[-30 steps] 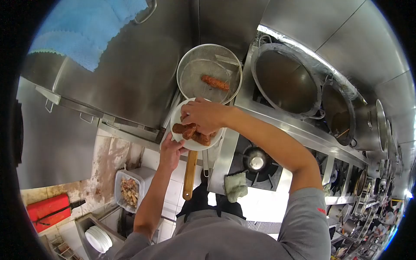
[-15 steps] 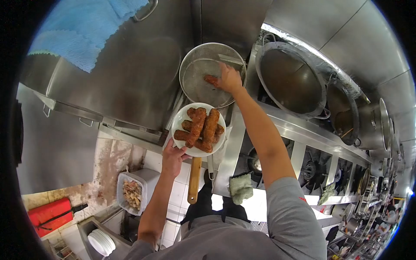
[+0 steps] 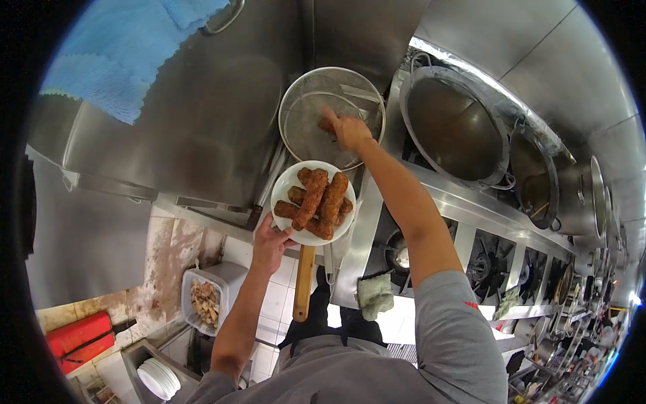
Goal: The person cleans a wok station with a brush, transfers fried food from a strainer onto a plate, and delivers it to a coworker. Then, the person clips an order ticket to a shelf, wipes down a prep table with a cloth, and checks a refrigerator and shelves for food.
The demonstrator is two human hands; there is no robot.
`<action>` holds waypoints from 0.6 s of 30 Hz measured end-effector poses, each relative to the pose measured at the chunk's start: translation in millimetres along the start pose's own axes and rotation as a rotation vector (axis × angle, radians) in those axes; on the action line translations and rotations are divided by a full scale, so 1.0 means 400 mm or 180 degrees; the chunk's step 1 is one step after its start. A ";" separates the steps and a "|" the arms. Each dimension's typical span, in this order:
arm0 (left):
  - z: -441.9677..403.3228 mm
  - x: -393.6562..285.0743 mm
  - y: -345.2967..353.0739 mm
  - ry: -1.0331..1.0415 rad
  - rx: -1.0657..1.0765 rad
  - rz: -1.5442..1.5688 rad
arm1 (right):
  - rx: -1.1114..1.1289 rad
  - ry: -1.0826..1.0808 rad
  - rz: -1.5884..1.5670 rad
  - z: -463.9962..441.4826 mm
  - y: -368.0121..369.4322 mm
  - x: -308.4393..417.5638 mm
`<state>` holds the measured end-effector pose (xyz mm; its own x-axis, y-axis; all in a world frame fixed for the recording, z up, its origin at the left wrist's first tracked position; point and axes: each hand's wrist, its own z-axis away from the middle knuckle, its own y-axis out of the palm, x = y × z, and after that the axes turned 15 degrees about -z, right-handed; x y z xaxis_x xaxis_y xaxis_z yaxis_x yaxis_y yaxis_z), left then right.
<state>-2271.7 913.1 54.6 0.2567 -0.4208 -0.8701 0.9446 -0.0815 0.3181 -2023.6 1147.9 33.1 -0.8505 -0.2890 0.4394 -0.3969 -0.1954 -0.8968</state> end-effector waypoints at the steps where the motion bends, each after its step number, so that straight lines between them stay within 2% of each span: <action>1: -0.005 0.002 -0.003 0.0015 0.0022 -0.0009 | 0.0000 0.0007 0.0001 0.002 0.001 -0.005; 4: -0.015 0.006 -0.005 0.0000 0.0032 -0.0030 | -0.0241 0.0066 -0.0302 0.013 -0.030 0.004; 6: -0.023 0.008 -0.006 -0.0030 0.0018 -0.0050 | -0.0499 0.0173 -0.1318 0.012 -0.060 0.008; 9: -0.032 0.006 -0.001 0.0016 0.0008 0.0054 | -0.0594 -0.0029 -0.1698 0.054 -0.136 0.054; 10: -0.037 0.001 0.004 0.0040 0.0000 0.0055 | -0.0590 -0.0027 -0.1701 0.087 -0.173 0.094; 12: -0.045 -0.001 0.008 0.0065 -0.0006 0.0056 | -0.0084 -0.0442 -0.1907 0.184 -0.246 0.195; 14: -0.054 0.006 0.013 0.0077 -0.0077 0.0120 | 0.0108 -0.0576 -0.1681 0.276 -0.268 0.294; 16: -0.053 -0.012 0.031 0.0154 -0.0052 0.0129 | 0.0238 -0.0335 -0.0750 0.347 -0.219 0.345; 17: -0.050 -0.022 0.042 0.0217 -0.0050 0.0140 | 0.0206 -0.0314 -0.0740 0.364 -0.196 0.351; 18: -0.044 -0.030 0.051 0.0223 -0.0015 0.0128 | -0.0444 -0.0895 -0.0502 0.376 -0.174 0.354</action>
<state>-2252.0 932.5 64.9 0.3080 -0.3595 -0.8809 0.9341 -0.0615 0.3517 -2064.4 979.6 165.6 -0.6543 -0.5162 0.5527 -0.5757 -0.1340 -0.8066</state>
